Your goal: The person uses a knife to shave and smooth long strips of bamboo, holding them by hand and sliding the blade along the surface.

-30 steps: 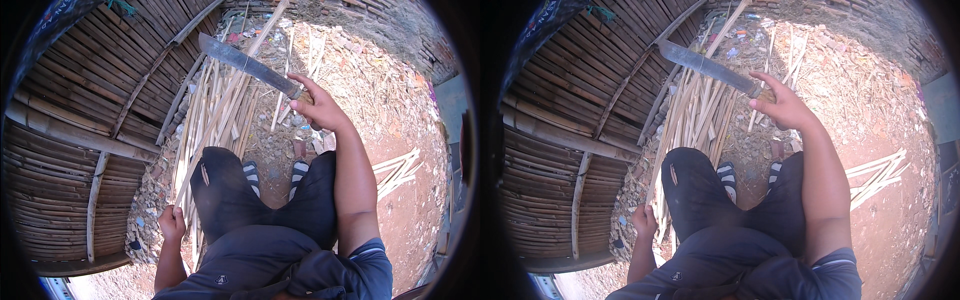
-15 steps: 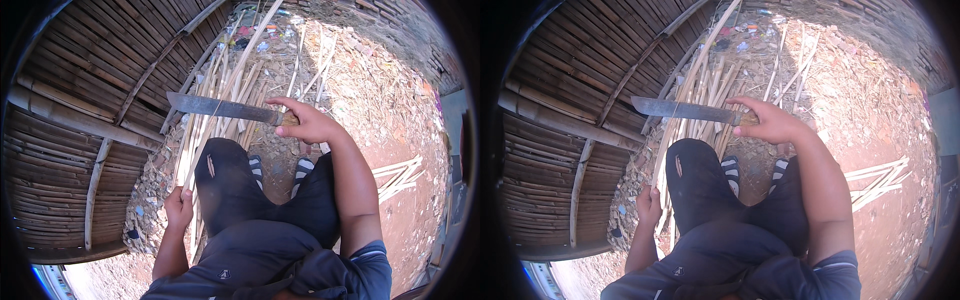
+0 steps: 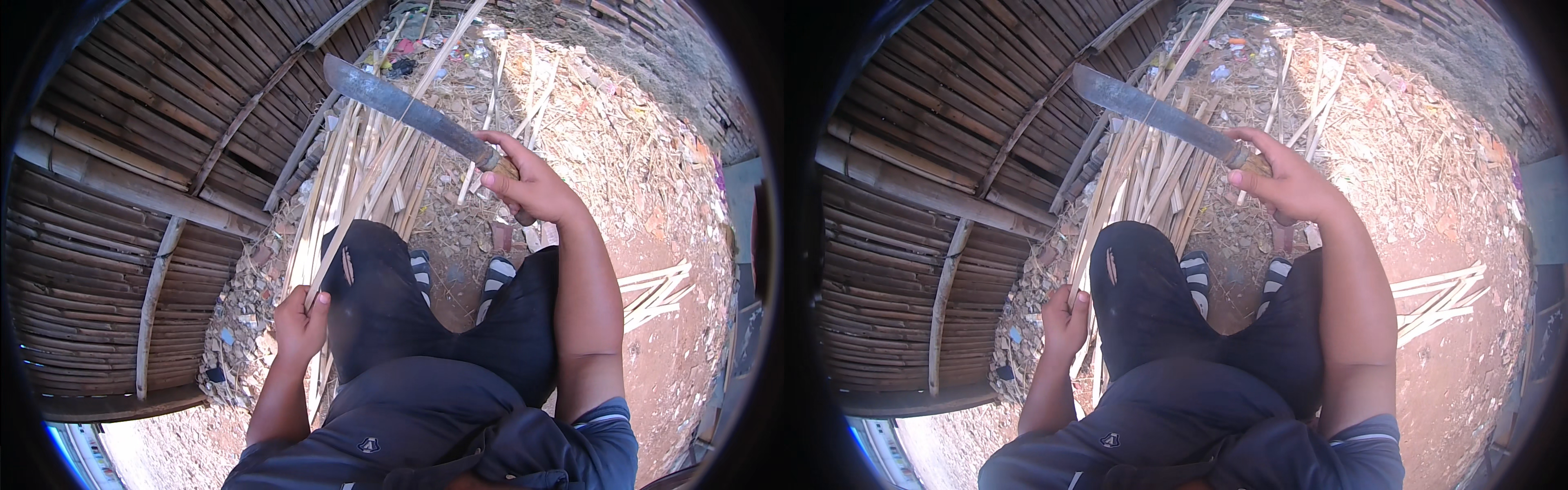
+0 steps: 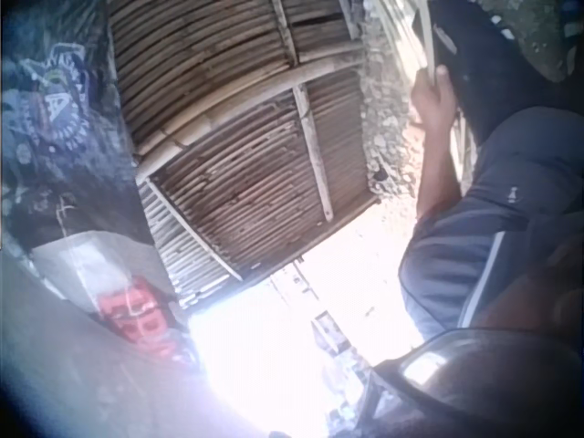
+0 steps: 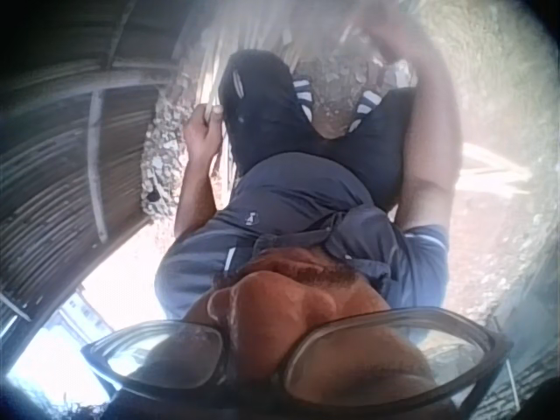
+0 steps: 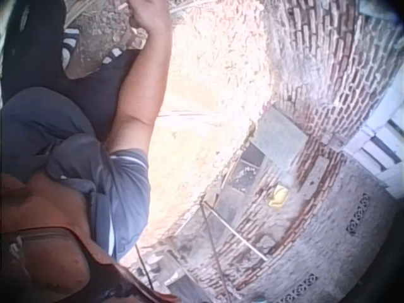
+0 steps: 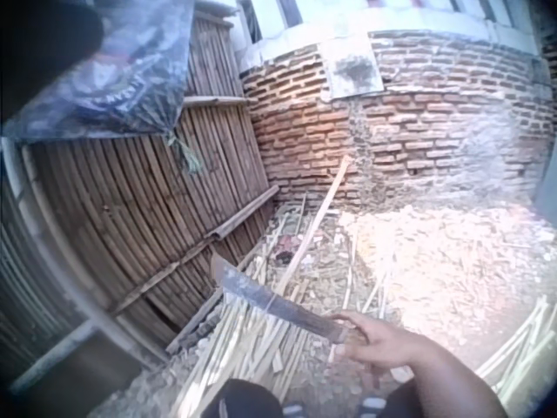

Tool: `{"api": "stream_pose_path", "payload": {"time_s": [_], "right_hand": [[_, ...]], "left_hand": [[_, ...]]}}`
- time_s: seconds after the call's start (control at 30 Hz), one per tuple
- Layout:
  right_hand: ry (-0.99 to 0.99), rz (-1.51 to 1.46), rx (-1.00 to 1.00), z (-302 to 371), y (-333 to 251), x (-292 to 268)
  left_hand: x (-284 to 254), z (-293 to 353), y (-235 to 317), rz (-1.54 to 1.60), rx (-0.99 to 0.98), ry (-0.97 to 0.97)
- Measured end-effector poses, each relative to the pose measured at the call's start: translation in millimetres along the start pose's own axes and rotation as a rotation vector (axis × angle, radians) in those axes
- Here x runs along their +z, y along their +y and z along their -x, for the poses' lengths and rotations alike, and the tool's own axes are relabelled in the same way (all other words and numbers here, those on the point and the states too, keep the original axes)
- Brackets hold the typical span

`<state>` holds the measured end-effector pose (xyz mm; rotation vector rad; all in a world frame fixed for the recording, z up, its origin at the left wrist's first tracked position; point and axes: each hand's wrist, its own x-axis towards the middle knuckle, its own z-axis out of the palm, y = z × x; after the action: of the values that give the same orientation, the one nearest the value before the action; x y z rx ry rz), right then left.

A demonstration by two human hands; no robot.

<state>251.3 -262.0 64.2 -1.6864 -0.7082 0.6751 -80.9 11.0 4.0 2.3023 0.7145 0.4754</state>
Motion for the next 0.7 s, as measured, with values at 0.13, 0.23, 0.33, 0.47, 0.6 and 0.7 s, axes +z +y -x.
{"api": "stream_pose_path", "payload": {"time_s": [0.13, 0.23, 0.33, 0.47, 0.6, 0.7], "right_hand": [[0.046, 0.516, -0.669, -30.5, 53.5, -8.8], [-0.011, 0.468, -0.539, -24.8, 41.7, -2.4], [-0.078, 0.065, 0.068, -1.9, -1.8, -9.8], [-0.091, 0.083, 0.118, -1.7, 1.3, -13.7], [-0.177, 0.331, -0.262, -14.3, 26.8, 6.6], [-0.216, 0.286, -0.137, -14.7, 15.5, 10.4]], "left_hand": [[0.3, -9.0, 17.7, -0.097, -0.024, -0.059], [2.7, -7.7, 17.5, -0.1, -0.049, -0.074], [6.0, -6.0, 11.7, -0.07, -0.054, -0.074], [10.1, -9.0, 16.1, -0.02, -0.042, -0.071], [17.2, -16.2, 19.6, 0.057, -0.112, -0.131], [21.6, -16.0, 12.7, 0.142, -0.152, -0.151]]}}
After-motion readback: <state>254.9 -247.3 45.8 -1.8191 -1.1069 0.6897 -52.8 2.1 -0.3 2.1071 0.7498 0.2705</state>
